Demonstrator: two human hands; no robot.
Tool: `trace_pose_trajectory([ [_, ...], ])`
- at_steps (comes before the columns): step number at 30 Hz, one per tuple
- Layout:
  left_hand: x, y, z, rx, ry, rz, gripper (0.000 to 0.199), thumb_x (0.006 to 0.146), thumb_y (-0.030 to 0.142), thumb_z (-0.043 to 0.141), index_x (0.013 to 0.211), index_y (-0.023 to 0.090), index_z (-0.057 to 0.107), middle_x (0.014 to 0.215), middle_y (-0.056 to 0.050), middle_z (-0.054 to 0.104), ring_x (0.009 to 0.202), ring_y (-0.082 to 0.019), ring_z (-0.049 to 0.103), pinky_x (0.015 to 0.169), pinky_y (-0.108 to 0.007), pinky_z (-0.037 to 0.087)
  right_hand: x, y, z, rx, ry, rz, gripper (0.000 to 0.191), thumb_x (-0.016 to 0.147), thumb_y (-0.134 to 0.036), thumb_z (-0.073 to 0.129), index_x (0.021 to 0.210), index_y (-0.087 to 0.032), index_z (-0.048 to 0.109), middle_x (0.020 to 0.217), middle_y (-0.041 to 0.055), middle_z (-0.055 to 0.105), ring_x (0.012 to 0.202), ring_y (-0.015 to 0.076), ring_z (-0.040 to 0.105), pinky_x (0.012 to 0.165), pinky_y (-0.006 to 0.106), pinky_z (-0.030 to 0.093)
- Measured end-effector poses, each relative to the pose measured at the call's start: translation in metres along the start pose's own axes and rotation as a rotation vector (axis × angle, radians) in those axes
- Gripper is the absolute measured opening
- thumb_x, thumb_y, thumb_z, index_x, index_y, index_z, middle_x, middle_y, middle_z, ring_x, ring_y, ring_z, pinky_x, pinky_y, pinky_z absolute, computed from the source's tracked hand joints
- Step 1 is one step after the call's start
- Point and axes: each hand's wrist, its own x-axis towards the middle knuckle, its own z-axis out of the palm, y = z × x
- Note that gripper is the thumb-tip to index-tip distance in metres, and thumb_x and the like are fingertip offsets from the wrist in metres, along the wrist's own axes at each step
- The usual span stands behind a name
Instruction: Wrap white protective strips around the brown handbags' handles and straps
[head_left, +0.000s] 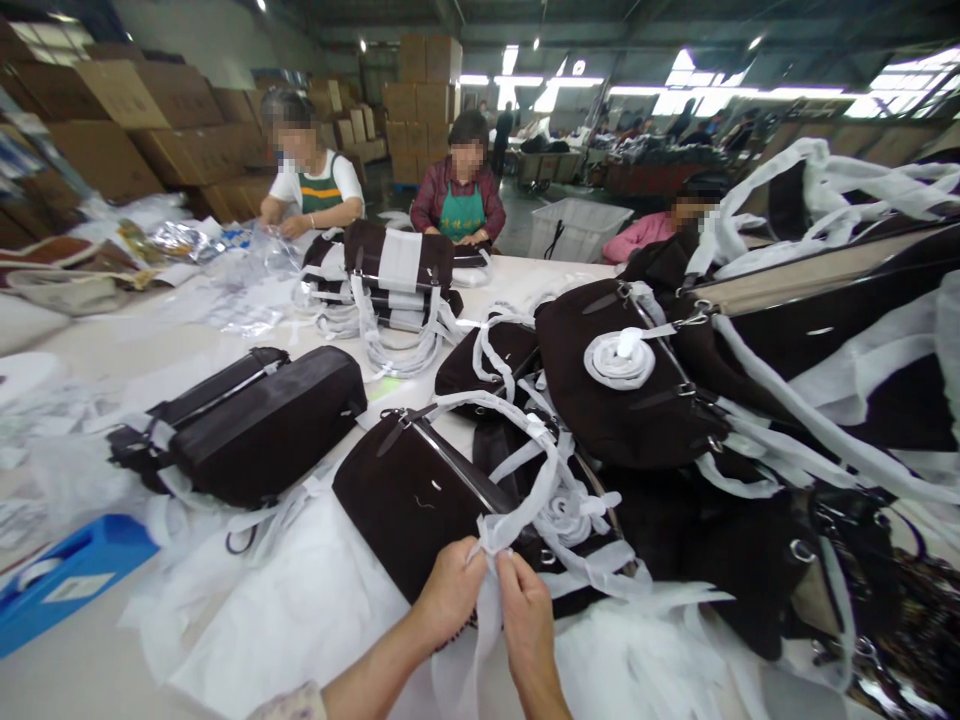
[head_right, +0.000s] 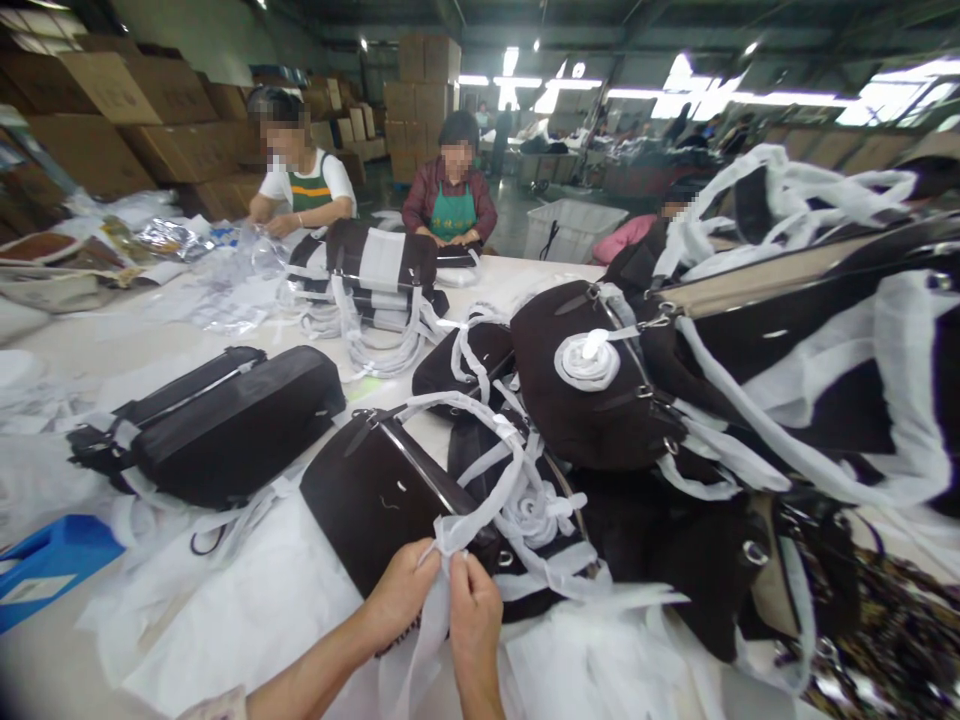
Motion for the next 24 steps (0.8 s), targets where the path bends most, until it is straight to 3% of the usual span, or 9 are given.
trace_pose_trajectory([
  [2,-0.002,0.0,-0.001,0.024,0.012,0.001,0.027,0.079,0.039,0.043,0.064,0.018,0.048,0.063,0.001,0.047,0.063,-0.014,0.04,0.06,-0.024,0.034,0.0,-0.002,0.001,-0.111,0.038,-0.063,0.049,0.077,-0.063,0.049,0.061,-0.019,0.06,0.059,-0.0011,0.056,0.067,0.0198,0.051,0.066,0.028,0.039],
  [5,-0.001,-0.001,-0.002,0.039,0.015,-0.012,0.027,0.08,0.039,0.043,0.063,0.018,0.046,0.063,0.001,0.046,0.063,-0.014,0.04,0.059,-0.025,0.033,0.001,-0.007,-0.001,-0.097,0.022,-0.059,0.049,0.076,-0.064,0.05,0.06,-0.019,0.059,0.059,-0.0013,0.055,0.067,0.0195,0.05,0.065,0.028,0.038],
  [10,0.002,-0.005,-0.006,0.017,-0.019,-0.009,0.025,0.079,0.037,0.043,0.065,0.018,0.048,0.062,0.001,0.047,0.061,-0.013,0.042,0.058,-0.024,0.033,-0.001,-0.011,-0.007,0.263,-0.274,0.141,0.042,0.071,-0.058,0.064,0.084,-0.018,0.068,0.069,-0.0005,0.064,0.068,0.0191,0.055,0.064,0.027,0.043],
  [12,0.001,-0.003,-0.007,0.03,-0.038,-0.01,0.023,0.08,0.034,0.043,0.065,0.017,0.049,0.062,0.001,0.048,0.061,-0.013,0.043,0.058,-0.024,0.032,-0.001,-0.007,-0.006,0.27,-0.242,0.163,0.041,0.071,-0.056,0.065,0.084,-0.017,0.068,0.068,-0.0007,0.064,0.065,0.0177,0.053,0.061,0.026,0.042],
  [16,-0.005,0.008,-0.009,0.207,-0.002,0.003,0.022,0.081,0.028,0.043,0.063,0.017,0.051,0.064,-0.001,0.055,0.062,-0.014,0.049,0.059,-0.024,0.033,0.002,0.002,0.002,0.009,-0.084,0.025,0.037,0.075,-0.053,0.058,0.07,-0.017,0.064,0.063,-0.0016,0.059,0.065,0.0176,0.05,0.06,0.025,0.039],
  [21,-0.009,0.016,-0.007,0.537,0.021,0.012,0.026,0.086,0.023,0.039,0.073,0.016,0.061,0.074,-0.005,0.065,0.069,-0.017,0.057,0.065,-0.025,0.036,0.007,0.004,0.007,-0.065,-0.047,-0.067,0.037,0.077,-0.052,0.051,0.064,-0.019,0.061,0.06,-0.0012,0.057,0.072,0.0211,0.053,0.069,0.028,0.041],
  [24,-0.007,0.013,-0.009,0.586,0.026,0.039,0.03,0.088,0.022,0.037,0.074,0.015,0.062,0.077,-0.007,0.067,0.071,-0.018,0.059,0.067,-0.026,0.037,0.008,-0.001,0.003,-0.033,-0.104,-0.072,0.038,0.076,-0.054,0.055,0.066,-0.018,0.063,0.062,0.0001,0.06,0.07,0.021,0.054,0.065,0.027,0.041],
])
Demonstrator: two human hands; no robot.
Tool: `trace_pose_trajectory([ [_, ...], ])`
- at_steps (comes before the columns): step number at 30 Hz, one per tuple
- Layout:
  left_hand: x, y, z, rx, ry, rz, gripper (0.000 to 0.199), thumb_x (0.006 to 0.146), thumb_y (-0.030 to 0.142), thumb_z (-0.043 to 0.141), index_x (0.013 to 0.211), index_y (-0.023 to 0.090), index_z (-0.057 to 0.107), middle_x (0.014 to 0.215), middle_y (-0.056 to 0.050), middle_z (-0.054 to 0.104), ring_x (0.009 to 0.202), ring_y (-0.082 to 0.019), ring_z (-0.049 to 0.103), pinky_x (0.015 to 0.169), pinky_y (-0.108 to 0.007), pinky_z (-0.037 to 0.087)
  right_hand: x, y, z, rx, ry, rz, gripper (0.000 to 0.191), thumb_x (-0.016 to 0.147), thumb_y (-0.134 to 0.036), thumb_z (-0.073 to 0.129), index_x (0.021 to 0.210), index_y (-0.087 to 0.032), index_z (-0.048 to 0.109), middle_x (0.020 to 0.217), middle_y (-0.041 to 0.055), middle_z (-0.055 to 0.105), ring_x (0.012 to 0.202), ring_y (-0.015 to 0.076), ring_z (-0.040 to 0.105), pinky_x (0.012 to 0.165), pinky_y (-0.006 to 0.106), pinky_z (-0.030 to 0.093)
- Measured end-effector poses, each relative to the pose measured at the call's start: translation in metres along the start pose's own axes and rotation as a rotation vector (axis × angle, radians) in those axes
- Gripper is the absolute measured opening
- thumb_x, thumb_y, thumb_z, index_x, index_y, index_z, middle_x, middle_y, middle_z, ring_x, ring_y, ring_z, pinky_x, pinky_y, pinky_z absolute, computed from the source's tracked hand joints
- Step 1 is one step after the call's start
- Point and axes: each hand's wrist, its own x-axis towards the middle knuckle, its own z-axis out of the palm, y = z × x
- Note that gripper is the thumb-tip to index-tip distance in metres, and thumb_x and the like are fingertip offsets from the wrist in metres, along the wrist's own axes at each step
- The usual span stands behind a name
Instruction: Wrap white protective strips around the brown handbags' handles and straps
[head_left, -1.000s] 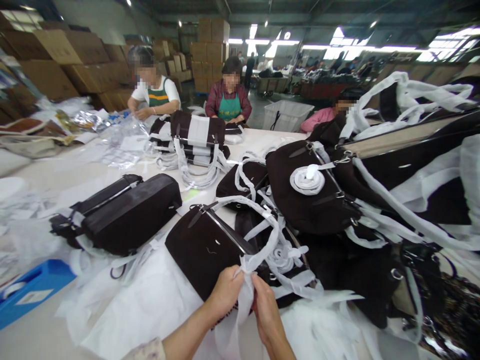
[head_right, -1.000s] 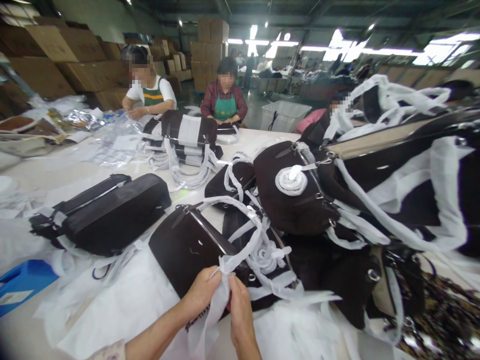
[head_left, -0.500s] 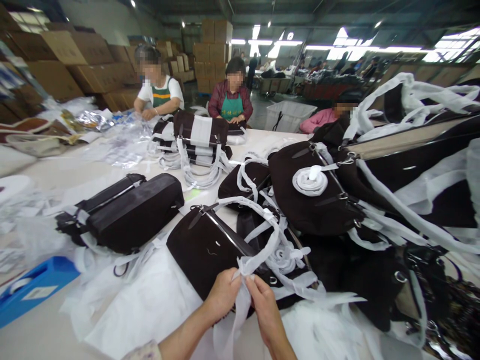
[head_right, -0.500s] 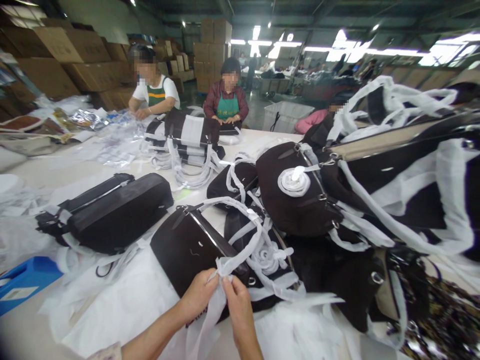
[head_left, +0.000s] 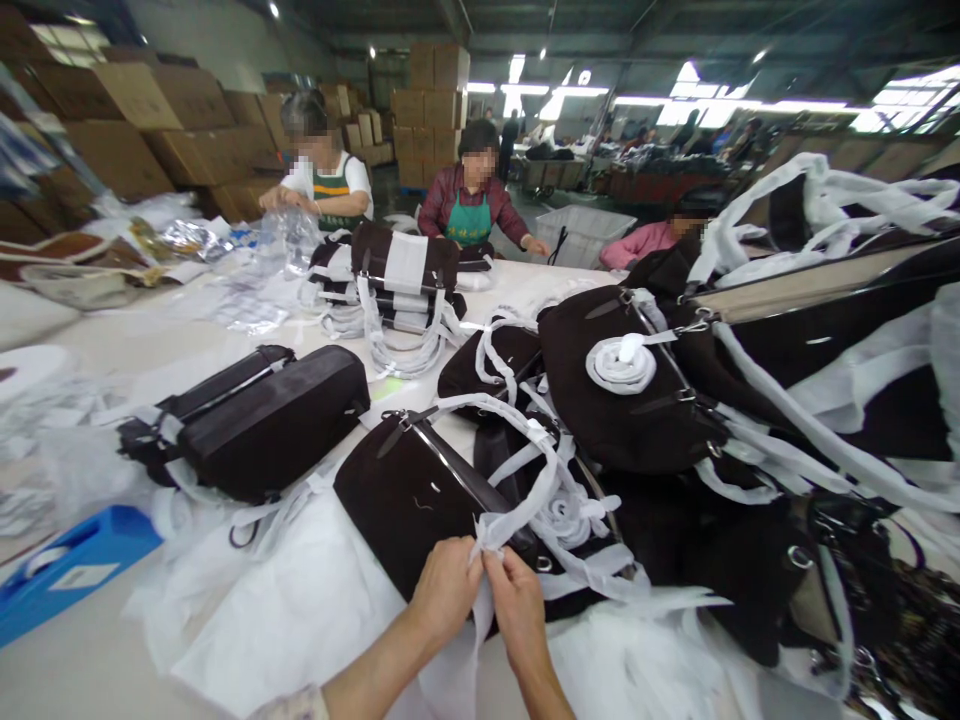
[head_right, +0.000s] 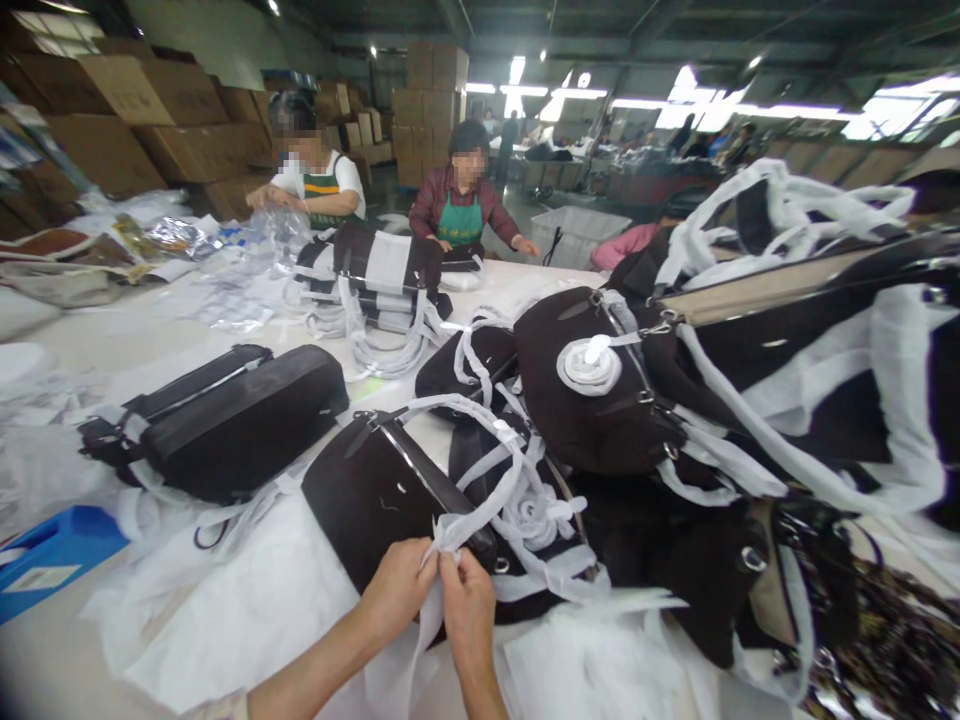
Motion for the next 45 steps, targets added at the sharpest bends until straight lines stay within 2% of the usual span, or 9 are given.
trace_pose_trajectory([
  [6,0.001,-0.009,-0.003,-0.098,-0.024,0.071,0.032,0.09,0.025,0.036,0.07,0.015,0.059,0.071,-0.003,0.064,0.068,-0.016,0.058,0.061,-0.023,0.036,-0.003,-0.001,-0.004,0.286,-0.203,0.159,0.041,0.072,-0.056,0.064,0.082,-0.017,0.065,0.065,-0.0001,0.062,0.063,0.0186,0.054,0.056,0.026,0.041],
  [12,-0.005,0.004,-0.013,0.215,0.022,-0.066,0.021,0.089,0.021,0.039,0.094,0.017,0.06,0.086,-0.008,0.069,0.081,-0.022,0.065,0.07,-0.027,0.04,-0.005,0.005,0.015,0.05,0.117,0.057,0.038,0.07,-0.055,0.06,0.061,-0.019,0.055,0.053,-0.0047,0.05,0.055,0.0146,0.045,0.053,0.024,0.037],
  [18,-0.021,0.01,-0.038,-0.027,-0.135,0.002,0.033,0.067,0.032,0.067,0.099,0.023,0.065,0.084,0.0,0.069,0.077,-0.021,0.062,0.067,-0.025,0.041,-0.004,0.008,0.019,-0.006,0.181,0.032,0.038,0.074,-0.058,0.052,0.063,-0.021,0.054,0.054,-0.0047,0.051,0.058,0.0165,0.048,0.057,0.026,0.039],
  [27,-0.047,-0.065,-0.027,-1.156,-0.591,-0.254,0.044,0.053,0.032,0.079,0.089,0.012,0.065,0.077,-0.002,0.066,0.069,-0.014,0.06,0.069,-0.025,0.049,0.007,0.015,0.007,-0.017,0.143,0.028,0.038,0.07,-0.058,0.054,0.063,-0.021,0.056,0.052,-0.0033,0.055,0.056,0.0175,0.05,0.056,0.027,0.039],
  [32,-0.086,-0.11,-0.008,-1.257,-0.503,-0.476,0.048,0.051,0.023,0.077,0.093,0.019,0.054,0.063,0.005,0.057,0.046,-0.009,0.052,0.051,-0.023,0.046,0.007,0.022,0.008,-0.02,0.154,0.027,0.037,0.074,-0.056,0.052,0.065,-0.02,0.056,0.055,-0.0042,0.054,0.057,0.0167,0.048,0.057,0.027,0.038],
  [35,-0.101,-0.122,-0.014,-0.9,-0.466,-0.582,0.035,0.056,0.019,0.065,0.087,0.02,0.049,0.057,0.007,0.053,0.037,-0.007,0.039,0.044,-0.023,0.039,0.006,0.024,0.009,-0.027,0.165,0.021,0.036,0.075,-0.055,0.053,0.064,-0.02,0.055,0.055,-0.0049,0.052,0.058,0.0159,0.046,0.057,0.026,0.038],
  [40,-0.095,-0.054,-0.05,-0.118,0.101,-0.153,0.015,0.068,0.01,0.044,0.078,0.021,0.047,0.077,-0.001,0.055,0.074,-0.016,0.053,0.071,-0.029,0.041,0.004,0.022,0.011,-0.041,0.176,0.017,0.035,0.077,-0.054,0.052,0.067,-0.02,0.055,0.055,-0.0058,0.05,0.058,0.0155,0.045,0.057,0.026,0.037],
  [42,-0.085,-0.013,-0.054,-0.054,0.137,0.006,0.004,0.079,0.02,0.045,0.078,0.02,0.049,0.083,-0.003,0.055,0.079,-0.017,0.052,0.075,-0.03,0.04,0.002,0.019,0.011,-0.051,0.181,0.014,0.034,0.078,-0.053,0.052,0.066,-0.021,0.054,0.054,-0.0062,0.048,0.058,0.0154,0.044,0.057,0.026,0.036],
  [45,-0.07,0.025,-0.041,0.087,0.005,0.125,0.033,0.069,0.043,0.068,0.088,0.019,0.054,0.102,-0.008,0.056,0.097,-0.026,0.048,0.088,-0.038,0.038,0.001,0.015,0.01,-0.058,0.195,-0.002,0.033,0.078,-0.051,0.052,0.067,-0.02,0.056,0.056,-0.0051,0.053,0.061,0.0164,0.046,0.061,0.027,0.038],
])
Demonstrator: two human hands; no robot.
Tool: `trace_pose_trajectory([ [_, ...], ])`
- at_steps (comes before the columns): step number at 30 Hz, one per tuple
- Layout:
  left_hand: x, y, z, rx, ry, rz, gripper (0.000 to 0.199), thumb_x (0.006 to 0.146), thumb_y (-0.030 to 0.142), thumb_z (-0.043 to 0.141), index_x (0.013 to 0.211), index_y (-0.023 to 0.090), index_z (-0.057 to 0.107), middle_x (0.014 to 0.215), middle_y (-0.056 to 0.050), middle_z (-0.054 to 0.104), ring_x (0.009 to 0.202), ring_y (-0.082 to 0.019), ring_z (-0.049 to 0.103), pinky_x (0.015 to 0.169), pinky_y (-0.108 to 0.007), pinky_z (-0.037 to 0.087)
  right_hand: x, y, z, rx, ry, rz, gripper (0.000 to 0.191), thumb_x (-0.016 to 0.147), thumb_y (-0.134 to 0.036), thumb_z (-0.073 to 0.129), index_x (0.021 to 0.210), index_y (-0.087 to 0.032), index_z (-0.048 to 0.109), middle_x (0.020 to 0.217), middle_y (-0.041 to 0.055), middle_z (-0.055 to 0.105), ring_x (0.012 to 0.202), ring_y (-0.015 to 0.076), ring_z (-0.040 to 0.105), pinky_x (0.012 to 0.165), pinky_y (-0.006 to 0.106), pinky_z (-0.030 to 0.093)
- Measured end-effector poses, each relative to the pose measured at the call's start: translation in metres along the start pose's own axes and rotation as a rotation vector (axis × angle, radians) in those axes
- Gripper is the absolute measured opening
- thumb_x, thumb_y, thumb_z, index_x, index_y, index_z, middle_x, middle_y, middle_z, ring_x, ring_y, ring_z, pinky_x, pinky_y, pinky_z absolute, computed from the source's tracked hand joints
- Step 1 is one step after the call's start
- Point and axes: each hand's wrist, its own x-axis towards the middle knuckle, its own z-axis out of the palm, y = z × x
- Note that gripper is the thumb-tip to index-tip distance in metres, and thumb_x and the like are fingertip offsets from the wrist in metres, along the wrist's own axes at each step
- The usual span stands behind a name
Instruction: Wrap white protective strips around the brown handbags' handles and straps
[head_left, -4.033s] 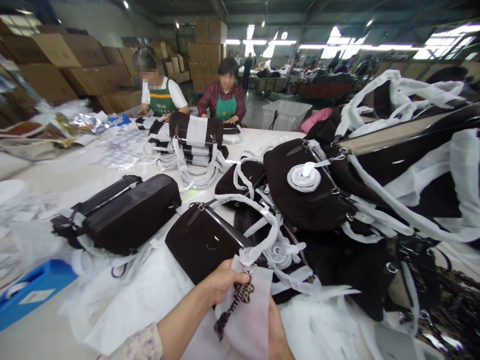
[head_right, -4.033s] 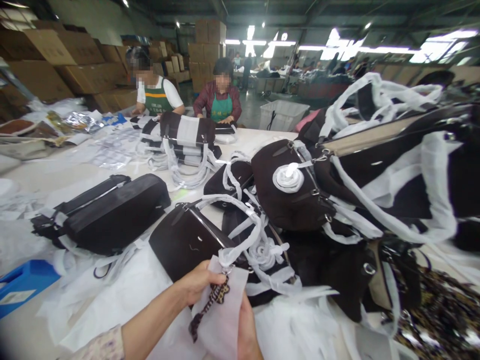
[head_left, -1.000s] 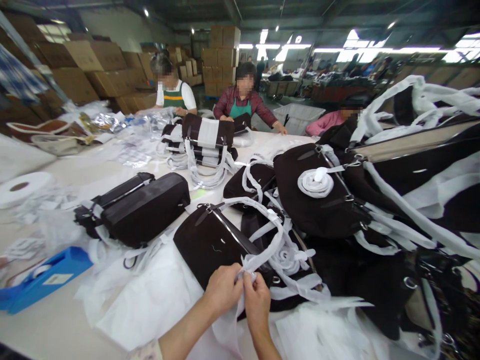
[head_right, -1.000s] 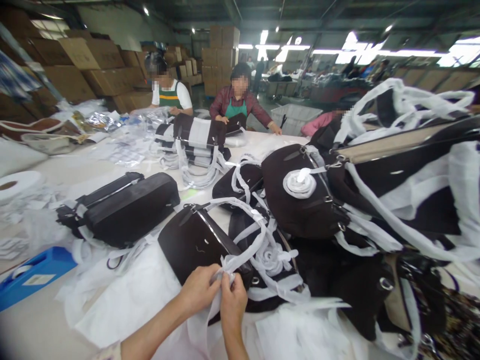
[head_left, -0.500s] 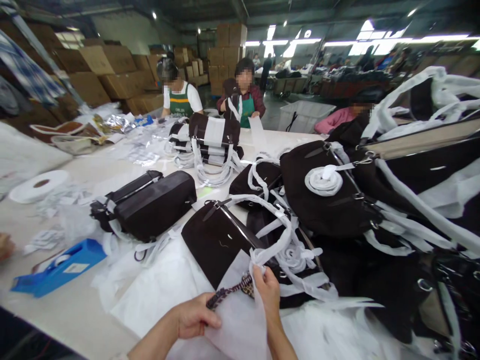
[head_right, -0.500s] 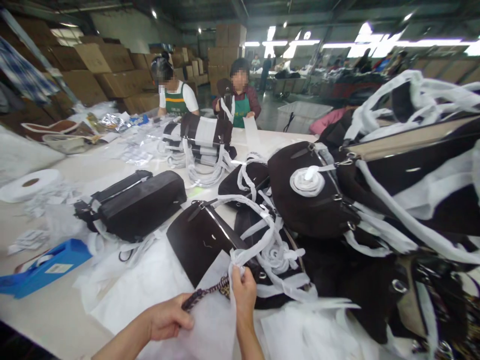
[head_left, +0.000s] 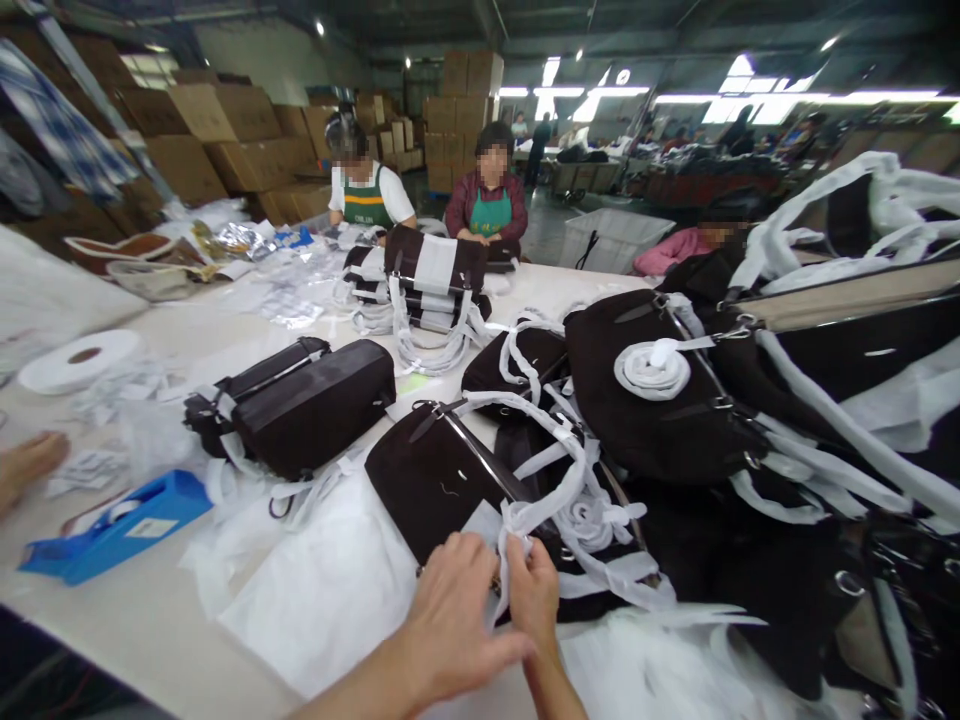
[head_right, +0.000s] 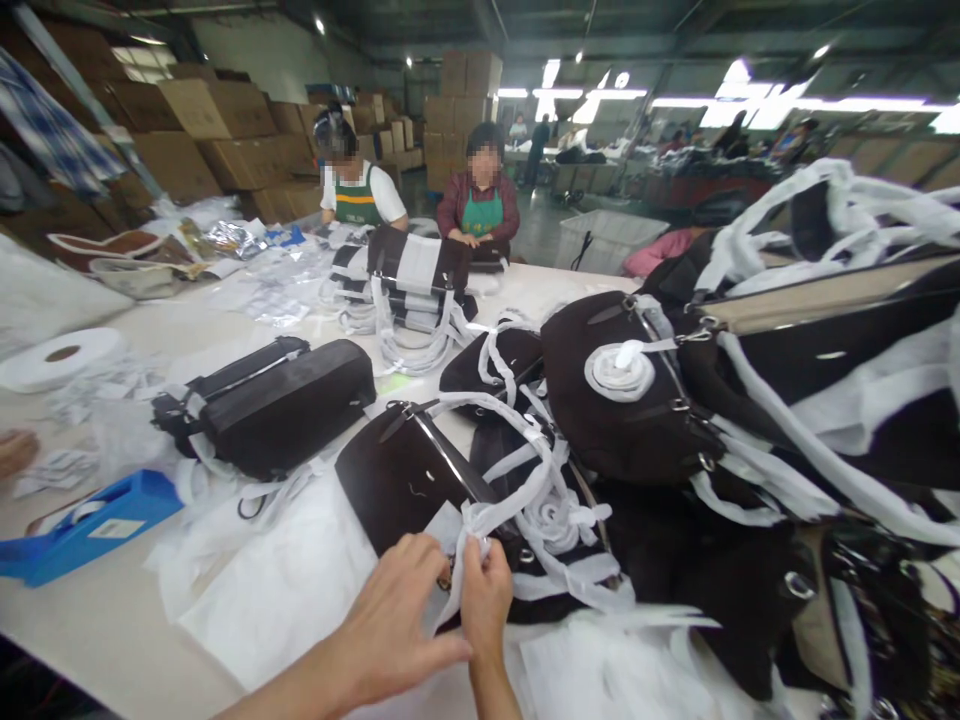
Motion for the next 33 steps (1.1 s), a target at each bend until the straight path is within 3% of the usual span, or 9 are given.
trace_pose_trajectory([
  [2,0.01,0.004,0.016,0.046,-0.074,-0.025,0.041,0.065,0.044,0.072,0.091,0.017,0.055,0.107,-0.01,0.055,0.1,-0.028,0.047,0.09,-0.041,0.037,0.0,-0.001,-0.002,0.003,0.01,0.001,0.033,0.077,-0.052,0.053,0.069,-0.02,0.058,0.059,-0.0037,0.057,0.065,0.0177,0.049,0.064,0.028,0.039],
  [4,0.015,-0.003,0.031,0.05,-0.095,-0.066,0.023,0.073,0.031,0.064,0.089,0.016,0.055,0.102,-0.01,0.057,0.098,-0.026,0.05,0.089,-0.038,0.038,0.001,0.001,-0.003,0.013,0.017,0.01,0.034,0.076,-0.052,0.054,0.071,-0.019,0.06,0.062,-0.0027,0.059,0.066,0.0186,0.051,0.065,0.029,0.04],
  [6,0.017,-0.012,0.042,0.04,-0.073,-0.063,0.006,0.079,0.017,0.051,0.084,0.017,0.054,0.096,-0.009,0.059,0.093,-0.024,0.052,0.085,-0.035,0.039,0.001,0.002,-0.002,0.032,0.014,0.023,0.035,0.077,-0.053,0.052,0.074,-0.019,0.06,0.064,-0.0026,0.06,0.066,0.0182,0.051,0.065,0.029,0.041],
  [9,0.017,-0.02,0.05,0.012,0.001,-0.029,0.012,0.08,0.01,0.043,0.075,0.018,0.05,0.086,-0.007,0.06,0.087,-0.023,0.054,0.081,-0.034,0.038,0.0,0.003,0.001,0.059,0.008,0.051,0.038,0.079,-0.054,0.048,0.079,-0.018,0.06,0.066,-0.0023,0.06,0.064,0.0173,0.051,0.063,0.028,0.043],
  [19,0.027,-0.041,0.069,-0.592,0.1,-0.248,0.022,0.066,0.003,0.049,0.08,0.02,0.046,0.057,0.008,0.046,0.056,-0.01,0.047,0.054,-0.021,0.033,-0.002,-0.007,0.008,-0.017,0.129,0.04,0.032,0.077,-0.053,0.049,0.071,-0.022,0.054,0.064,0.0001,0.059,0.066,0.0203,0.051,0.065,0.032,0.04],
  [22,0.025,-0.05,0.079,-0.713,0.036,-0.317,0.026,0.063,0.005,0.053,0.081,0.02,0.043,0.055,0.01,0.045,0.051,-0.008,0.046,0.05,-0.019,0.033,-0.003,-0.008,0.008,-0.031,0.138,0.025,0.031,0.077,-0.053,0.049,0.069,-0.023,0.052,0.06,-0.0023,0.056,0.062,0.0194,0.05,0.063,0.031,0.039],
  [27,0.009,-0.065,0.08,-0.981,-0.258,-0.505,0.035,0.064,0.026,0.067,0.086,0.022,0.04,0.06,0.01,0.047,0.042,-0.007,0.046,0.042,-0.021,0.04,-0.005,-0.007,0.006,-0.027,0.116,0.024,0.032,0.079,-0.055,0.048,0.069,-0.025,0.05,0.054,-0.0042,0.055,0.056,0.0182,0.049,0.059,0.03,0.039],
  [30,-0.001,-0.065,0.069,-0.924,-0.392,-0.591,0.029,0.068,0.028,0.061,0.088,0.022,0.041,0.064,0.007,0.051,0.046,-0.012,0.053,0.044,-0.025,0.043,-0.005,-0.007,0.006,-0.032,0.111,0.02,0.031,0.079,-0.054,0.048,0.07,-0.024,0.051,0.056,-0.0033,0.058,0.058,0.019,0.051,0.061,0.03,0.04],
  [33,-0.011,-0.059,0.063,-0.569,-0.279,-0.473,0.011,0.072,0.02,0.053,0.079,0.021,0.045,0.065,0.003,0.055,0.06,-0.017,0.059,0.059,-0.03,0.046,-0.004,-0.007,0.007,-0.046,0.123,0.019,0.031,0.079,-0.053,0.046,0.07,-0.024,0.051,0.056,-0.0024,0.058,0.059,0.0197,0.052,0.062,0.03,0.04],
])
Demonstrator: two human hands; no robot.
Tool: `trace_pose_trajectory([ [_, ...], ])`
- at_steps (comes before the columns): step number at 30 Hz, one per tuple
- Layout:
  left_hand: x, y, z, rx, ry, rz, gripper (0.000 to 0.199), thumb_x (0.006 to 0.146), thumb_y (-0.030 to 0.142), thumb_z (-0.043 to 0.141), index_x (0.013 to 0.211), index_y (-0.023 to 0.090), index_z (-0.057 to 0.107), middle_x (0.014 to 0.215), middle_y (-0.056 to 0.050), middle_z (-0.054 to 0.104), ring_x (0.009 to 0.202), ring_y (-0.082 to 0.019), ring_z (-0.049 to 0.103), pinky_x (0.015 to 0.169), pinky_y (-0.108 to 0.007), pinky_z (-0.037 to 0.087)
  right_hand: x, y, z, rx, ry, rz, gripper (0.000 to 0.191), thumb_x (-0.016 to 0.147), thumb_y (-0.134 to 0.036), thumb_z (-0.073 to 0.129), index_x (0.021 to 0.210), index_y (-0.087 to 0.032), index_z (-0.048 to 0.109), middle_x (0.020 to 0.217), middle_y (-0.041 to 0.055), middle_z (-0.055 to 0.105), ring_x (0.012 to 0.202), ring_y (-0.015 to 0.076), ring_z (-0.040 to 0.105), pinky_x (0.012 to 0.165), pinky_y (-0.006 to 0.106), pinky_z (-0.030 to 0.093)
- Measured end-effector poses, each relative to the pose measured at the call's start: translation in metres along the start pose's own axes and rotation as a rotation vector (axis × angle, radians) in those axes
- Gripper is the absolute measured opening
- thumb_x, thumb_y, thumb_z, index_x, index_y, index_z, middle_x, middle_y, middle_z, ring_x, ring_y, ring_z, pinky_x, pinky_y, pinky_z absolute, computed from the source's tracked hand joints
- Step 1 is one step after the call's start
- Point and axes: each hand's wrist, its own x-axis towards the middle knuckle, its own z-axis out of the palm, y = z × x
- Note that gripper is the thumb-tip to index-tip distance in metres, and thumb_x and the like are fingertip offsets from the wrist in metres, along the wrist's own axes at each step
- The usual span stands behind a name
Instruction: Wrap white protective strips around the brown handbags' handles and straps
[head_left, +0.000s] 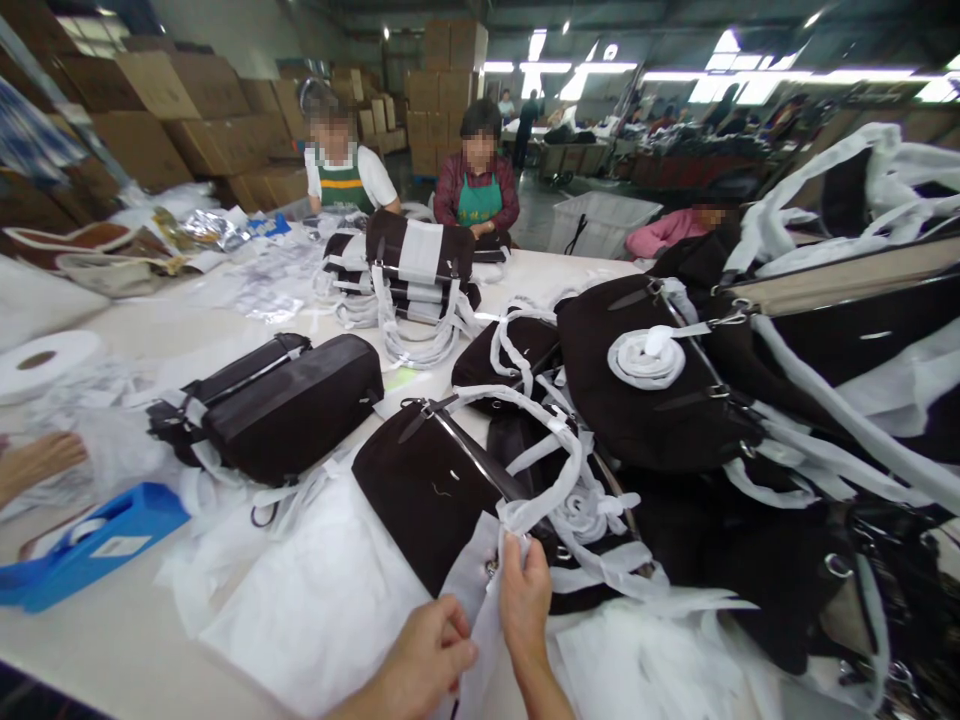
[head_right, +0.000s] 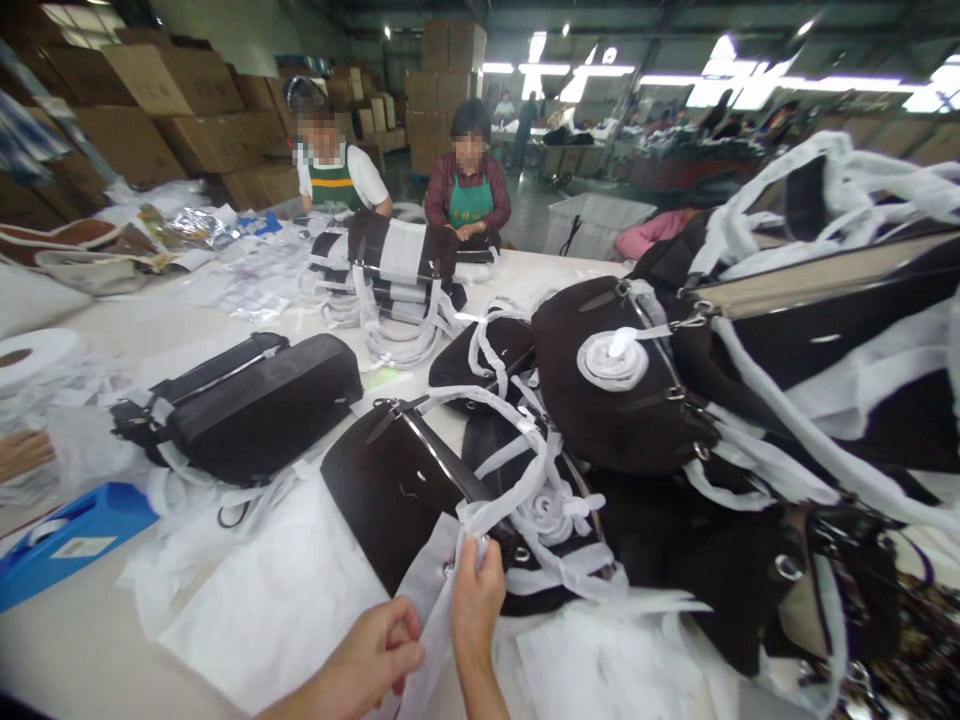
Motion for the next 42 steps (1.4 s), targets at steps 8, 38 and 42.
trace_pose_trajectory([
  [8,-0.019,0.027,-0.008,0.297,0.101,0.282,0.011,0.074,0.022,0.053,0.085,0.021,0.056,0.081,-0.001,0.064,0.073,-0.017,0.058,0.069,-0.026,0.042,0.003,0.003,0.0,-0.017,0.022,-0.014,0.036,0.076,-0.058,0.048,0.068,-0.024,0.051,0.057,-0.0026,0.056,0.061,0.0192,0.049,0.063,0.031,0.039],
  [38,0.077,0.072,-0.013,-0.096,0.394,0.249,0.015,0.06,0.007,0.052,0.065,0.019,0.045,0.059,0.006,0.044,0.06,-0.012,0.044,0.055,-0.022,0.031,0.005,-0.005,-0.008,0.458,-0.305,0.347,0.055,0.07,-0.061,0.064,0.096,-0.014,0.071,0.079,0.0051,0.073,0.075,0.0236,0.065,0.065,0.029,0.049],
  [42,0.082,0.074,-0.019,-0.148,0.328,0.238,0.018,0.056,0.005,0.052,0.07,0.016,0.057,0.06,0.004,0.052,0.058,-0.012,0.047,0.054,-0.022,0.033,0.018,-0.014,-0.01,0.275,-0.265,0.239,0.053,0.075,-0.061,0.057,0.092,-0.014,0.073,0.079,0.0061,0.073,0.076,0.0252,0.064,0.065,0.029,0.048],
])
